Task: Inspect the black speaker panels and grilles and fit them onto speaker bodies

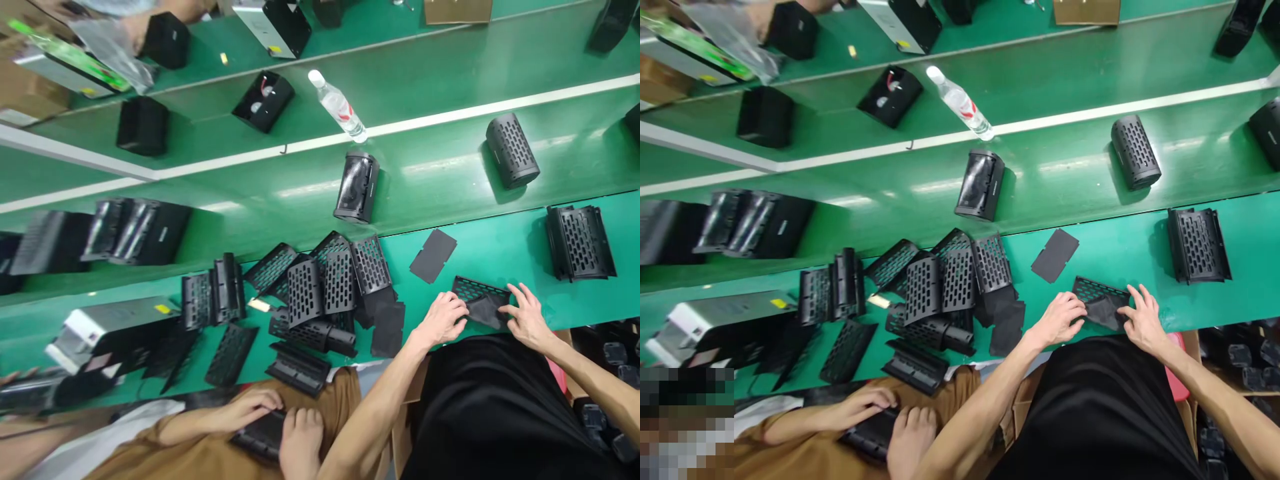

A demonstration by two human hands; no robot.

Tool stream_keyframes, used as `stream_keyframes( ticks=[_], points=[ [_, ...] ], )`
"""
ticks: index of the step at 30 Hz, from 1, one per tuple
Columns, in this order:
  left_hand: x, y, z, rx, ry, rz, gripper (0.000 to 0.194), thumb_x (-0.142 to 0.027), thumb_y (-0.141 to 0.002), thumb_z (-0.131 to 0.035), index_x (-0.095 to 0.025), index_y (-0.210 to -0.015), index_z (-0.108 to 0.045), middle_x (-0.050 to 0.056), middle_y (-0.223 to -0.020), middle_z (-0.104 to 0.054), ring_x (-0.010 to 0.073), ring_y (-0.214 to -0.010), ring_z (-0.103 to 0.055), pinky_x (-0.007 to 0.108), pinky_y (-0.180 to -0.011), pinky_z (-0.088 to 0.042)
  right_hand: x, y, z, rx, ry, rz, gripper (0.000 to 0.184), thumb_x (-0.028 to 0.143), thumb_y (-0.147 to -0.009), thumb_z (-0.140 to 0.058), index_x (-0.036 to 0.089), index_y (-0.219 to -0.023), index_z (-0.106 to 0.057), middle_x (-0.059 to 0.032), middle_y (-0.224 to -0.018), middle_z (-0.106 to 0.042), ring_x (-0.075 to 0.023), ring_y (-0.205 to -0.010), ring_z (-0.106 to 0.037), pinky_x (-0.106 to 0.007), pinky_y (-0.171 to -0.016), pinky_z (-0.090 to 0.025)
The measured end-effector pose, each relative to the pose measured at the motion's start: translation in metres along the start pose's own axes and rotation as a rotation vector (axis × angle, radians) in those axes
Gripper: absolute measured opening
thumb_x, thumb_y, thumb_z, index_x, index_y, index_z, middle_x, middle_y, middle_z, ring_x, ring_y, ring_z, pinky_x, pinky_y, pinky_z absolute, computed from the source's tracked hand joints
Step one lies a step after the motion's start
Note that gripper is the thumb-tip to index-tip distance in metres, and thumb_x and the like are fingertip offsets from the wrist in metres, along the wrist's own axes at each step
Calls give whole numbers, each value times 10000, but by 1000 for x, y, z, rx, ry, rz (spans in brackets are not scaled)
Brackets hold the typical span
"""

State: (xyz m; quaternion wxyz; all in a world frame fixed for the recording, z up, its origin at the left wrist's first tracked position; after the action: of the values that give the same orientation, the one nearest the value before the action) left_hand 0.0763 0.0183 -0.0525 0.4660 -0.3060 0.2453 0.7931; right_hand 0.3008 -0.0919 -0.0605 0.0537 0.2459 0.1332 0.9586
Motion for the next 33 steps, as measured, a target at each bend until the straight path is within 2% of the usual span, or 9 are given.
stream_keyframes(
  ticks=[4, 7, 9, 13, 16, 23, 26, 30, 33],
  points=[
    [0, -2, 2, -19, 80, 76, 169, -345, -952, -718, -272, -1082, -797, 41, -1130, -807, 245, -1111, -647, 397, -1004, -476, -13, -2, 4, -130, -112, -200, 238, 346, -894, -600, 248, -1016, -780, -148, -1459, -599, -394, -1451, -465, -604, -1175, -413],
    [15, -11, 2, -123, 96, 283, 214, -361, -1043, -589, -280, -1070, -786, 33, -1023, -801, 215, -975, -662, 374, -949, -514, -27, -9, -1, -218, -120, -370, 441, 526, -875, -679, 200, -1170, -684, -200, -1243, -638, -399, -1232, -576, -581, -1061, -491],
    [24, -20, 3, -198, 54, 394, 263, -348, -1063, -545, -240, -1165, -761, 89, -1078, -778, 252, -1019, -642, 421, -977, -516, -33, -14, -7, -225, -119, -423, 521, 538, -852, -702, 185, -1232, -652, -188, -1161, -638, -399, -1141, -585, -567, -995, -508],
    [36, -39, 2, -288, 6, 502, 640, -392, -897, -809, -207, -1471, -596, 190, -1455, -593, 368, -1277, -540, 548, -1088, -462, -38, -21, -13, -222, -171, -453, 347, 482, -864, -684, 244, -1117, -684, -117, -1058, -625, -345, -1044, -589, -490, -937, -502],
    [36, -50, -3, -265, 82, 484, 657, -303, -771, -927, -235, -1368, -661, 170, -1458, -568, 390, -1300, -519, 562, -1098, -442, -39, -25, -10, -223, -246, -461, 244, 481, -850, -672, 265, -965, -681, -86, -974, -602, -321, -987, -574, -459, -892, -488],
    [48, -49, 3, -300, 367, 526, 105, -265, -894, -788, -230, -964, -718, 68, -1033, -701, 265, -1067, -587, 450, -1028, -475, -31, -43, 10, -169, -577, -458, 340, 580, -788, -709, 276, -789, -559, 11, -734, -555, -228, -745, -514, -360, -736, -426],
    [55, -44, 13, -321, 587, 563, 186, -376, -879, -786, -213, -904, -701, 21, -907, -703, 204, -903, -626, 366, -903, -518, -23, -58, 20, -132, -778, -458, 451, 658, -773, -732, 274, -820, -500, 73, -641, -473, -166, -617, -439, -304, -631, -369],
    [53, -33, 29, -361, 892, 599, 449, -516, -830, -787, -177, -1111, -702, 16, -893, -704, 159, -758, -647, 291, -725, -535, -8, -79, 39, -105, -998, -477, 582, 724, -725, -798, 273, -860, -455, 104, -616, -443, -127, -548, -389, -267, -553, -317],
    [44, -24, 45, -422, 1046, 603, 539, -500, -770, -819, -170, -1178, -697, 20, -917, -698, 148, -765, -642, 270, -727, -533, 6, -89, 56, -66, -1116, -458, 608, 698, -691, -866, 265, -914, -502, 90, -668, -520, -124, -567, -458, -258, -563, -365]
  ],
)
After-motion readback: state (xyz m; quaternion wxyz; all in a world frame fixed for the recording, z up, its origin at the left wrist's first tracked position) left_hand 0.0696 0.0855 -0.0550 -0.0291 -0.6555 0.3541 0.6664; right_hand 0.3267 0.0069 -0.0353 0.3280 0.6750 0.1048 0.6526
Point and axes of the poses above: each hand's wrist, its own y-axis away from the middle knuckle, its own z-axis out of the back of the hand, x = y × z, the point moved 6 cm from there along -y, towards the middle knuckle
